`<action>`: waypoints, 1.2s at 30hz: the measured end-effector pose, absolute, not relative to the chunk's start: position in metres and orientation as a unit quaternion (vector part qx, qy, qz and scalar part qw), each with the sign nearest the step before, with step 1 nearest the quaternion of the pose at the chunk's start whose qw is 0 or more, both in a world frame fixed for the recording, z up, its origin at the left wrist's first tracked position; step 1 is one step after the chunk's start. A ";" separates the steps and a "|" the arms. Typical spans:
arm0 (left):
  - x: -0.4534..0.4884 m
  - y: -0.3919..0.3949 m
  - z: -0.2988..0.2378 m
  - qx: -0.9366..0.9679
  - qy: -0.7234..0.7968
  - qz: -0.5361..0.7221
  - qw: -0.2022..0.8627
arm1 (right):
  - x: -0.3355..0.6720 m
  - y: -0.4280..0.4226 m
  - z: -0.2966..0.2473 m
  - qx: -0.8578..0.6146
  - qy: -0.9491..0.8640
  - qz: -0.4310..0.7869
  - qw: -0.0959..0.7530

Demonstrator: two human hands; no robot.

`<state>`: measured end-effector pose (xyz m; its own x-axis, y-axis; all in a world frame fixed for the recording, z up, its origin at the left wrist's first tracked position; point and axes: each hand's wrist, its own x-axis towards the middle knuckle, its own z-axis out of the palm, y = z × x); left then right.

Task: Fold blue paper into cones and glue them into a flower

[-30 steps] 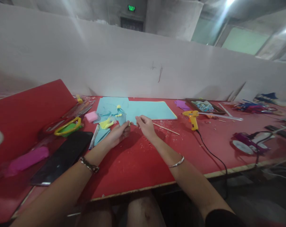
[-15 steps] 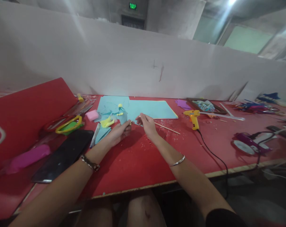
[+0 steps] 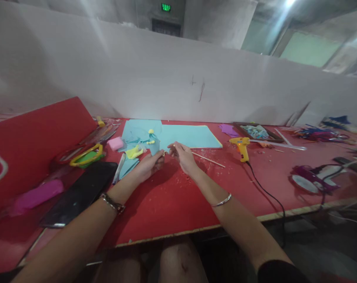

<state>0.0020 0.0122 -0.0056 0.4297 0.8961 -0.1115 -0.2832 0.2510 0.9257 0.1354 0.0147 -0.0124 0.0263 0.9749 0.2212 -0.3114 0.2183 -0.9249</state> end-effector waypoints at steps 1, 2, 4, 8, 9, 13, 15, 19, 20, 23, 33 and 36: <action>0.002 0.012 -0.006 0.453 0.340 0.411 0.715 | 0.135 0.014 -0.012 -0.356 -0.473 0.511 0.623; 0.002 0.012 -0.006 0.453 0.340 0.410 0.715 | 0.134 0.014 -0.012 -0.358 -0.475 0.509 0.622; 0.002 0.012 -0.006 0.453 0.339 0.410 0.716 | 0.134 0.014 -0.012 -0.356 -0.471 0.516 0.621; 0.002 0.011 -0.005 0.461 0.339 0.409 0.710 | 0.134 0.015 -0.013 -0.353 -0.459 0.528 0.622; 0.002 0.011 -0.005 0.466 0.340 0.407 0.708 | 0.134 0.016 -0.013 -0.356 -0.460 0.523 0.624; 0.002 0.011 -0.005 0.478 0.349 0.399 0.700 | 0.137 0.018 -0.014 -0.370 -0.469 0.492 0.633; 0.002 0.011 -0.005 0.484 0.352 0.395 0.697 | 0.137 0.018 -0.015 -0.381 -0.475 0.481 0.631; 0.002 0.011 -0.005 0.490 0.350 0.393 0.695 | 0.136 0.018 -0.014 -0.387 -0.471 0.479 0.631; 0.002 0.011 -0.006 0.491 0.350 0.393 0.694 | 0.136 0.018 -0.014 -0.385 -0.470 0.482 0.632; 0.002 0.012 -0.007 0.503 0.348 0.385 0.692 | 0.135 0.017 -0.012 -0.374 -0.463 0.498 0.631; 0.004 0.006 -0.004 0.596 0.379 0.348 0.616 | 0.137 0.015 -0.008 -0.373 -0.472 0.438 0.668; 0.003 0.007 -0.006 0.620 0.373 0.337 0.603 | 0.136 0.009 -0.001 -0.375 -0.489 0.388 0.685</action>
<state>0.0033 0.0069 -0.0062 0.4949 0.8684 -0.0307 0.0555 0.0036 0.9985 0.1364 0.0090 -0.0012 0.2209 0.8987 0.3789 -0.1642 0.4173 -0.8938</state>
